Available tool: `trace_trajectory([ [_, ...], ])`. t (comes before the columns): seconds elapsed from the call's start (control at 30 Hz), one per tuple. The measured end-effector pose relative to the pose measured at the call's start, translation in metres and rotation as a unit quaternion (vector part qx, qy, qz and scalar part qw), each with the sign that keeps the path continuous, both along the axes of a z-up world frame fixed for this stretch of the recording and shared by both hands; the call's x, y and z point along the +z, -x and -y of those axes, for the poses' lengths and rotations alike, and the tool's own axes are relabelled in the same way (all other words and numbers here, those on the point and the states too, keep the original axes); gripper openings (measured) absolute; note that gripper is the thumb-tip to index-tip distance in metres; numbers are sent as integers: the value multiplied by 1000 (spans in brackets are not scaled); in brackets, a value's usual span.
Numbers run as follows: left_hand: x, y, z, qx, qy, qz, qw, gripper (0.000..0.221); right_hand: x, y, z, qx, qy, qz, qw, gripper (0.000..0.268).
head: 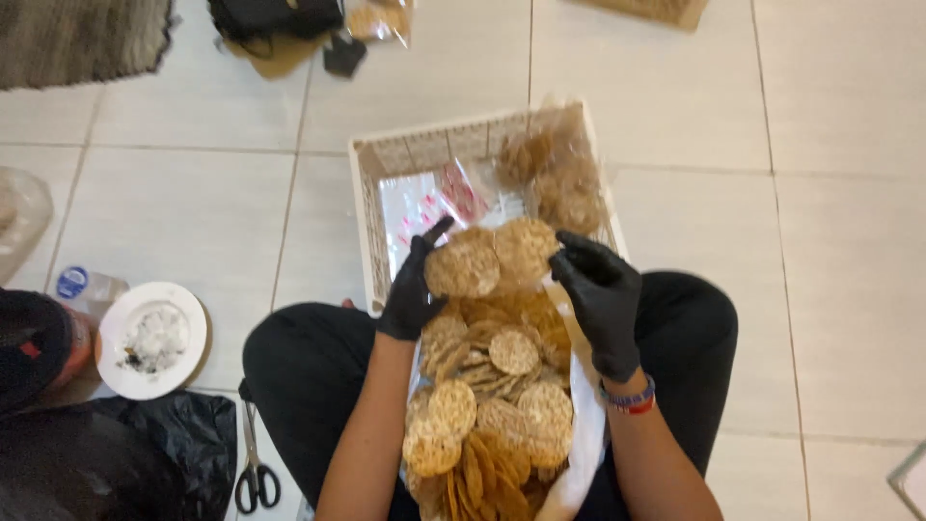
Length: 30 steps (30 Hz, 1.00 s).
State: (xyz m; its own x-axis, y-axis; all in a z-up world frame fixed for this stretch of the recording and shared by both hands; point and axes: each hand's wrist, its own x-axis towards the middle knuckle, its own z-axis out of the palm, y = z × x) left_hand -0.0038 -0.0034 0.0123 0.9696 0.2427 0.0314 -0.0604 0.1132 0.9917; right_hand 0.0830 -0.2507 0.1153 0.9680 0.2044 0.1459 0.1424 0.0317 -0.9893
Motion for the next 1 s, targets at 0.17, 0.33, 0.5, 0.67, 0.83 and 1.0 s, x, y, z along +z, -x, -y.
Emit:
trace_trajectory([
  [0.17,-43,-10,-11,43,-91,35,994,86,-8,3,-10,-6,-10,-28,1000,33],
  [0.33,-2,-6,-1,-3,25,93,995,76,3,3,-15,-40,-29,-28,998,31],
  [0.5,29,3,13,33,-250,198,947,89,18,8,-25,-45,0,-45,998,29],
  [0.67,76,10,18,12,-224,90,970,65,1,4,-22,-16,0,-64,998,26],
  [0.83,32,4,14,33,-248,150,956,70,3,4,-19,-10,-8,-67,998,24],
  [1.0,41,12,7,36,-273,164,947,77,6,-1,-13,-19,6,-87,996,21],
])
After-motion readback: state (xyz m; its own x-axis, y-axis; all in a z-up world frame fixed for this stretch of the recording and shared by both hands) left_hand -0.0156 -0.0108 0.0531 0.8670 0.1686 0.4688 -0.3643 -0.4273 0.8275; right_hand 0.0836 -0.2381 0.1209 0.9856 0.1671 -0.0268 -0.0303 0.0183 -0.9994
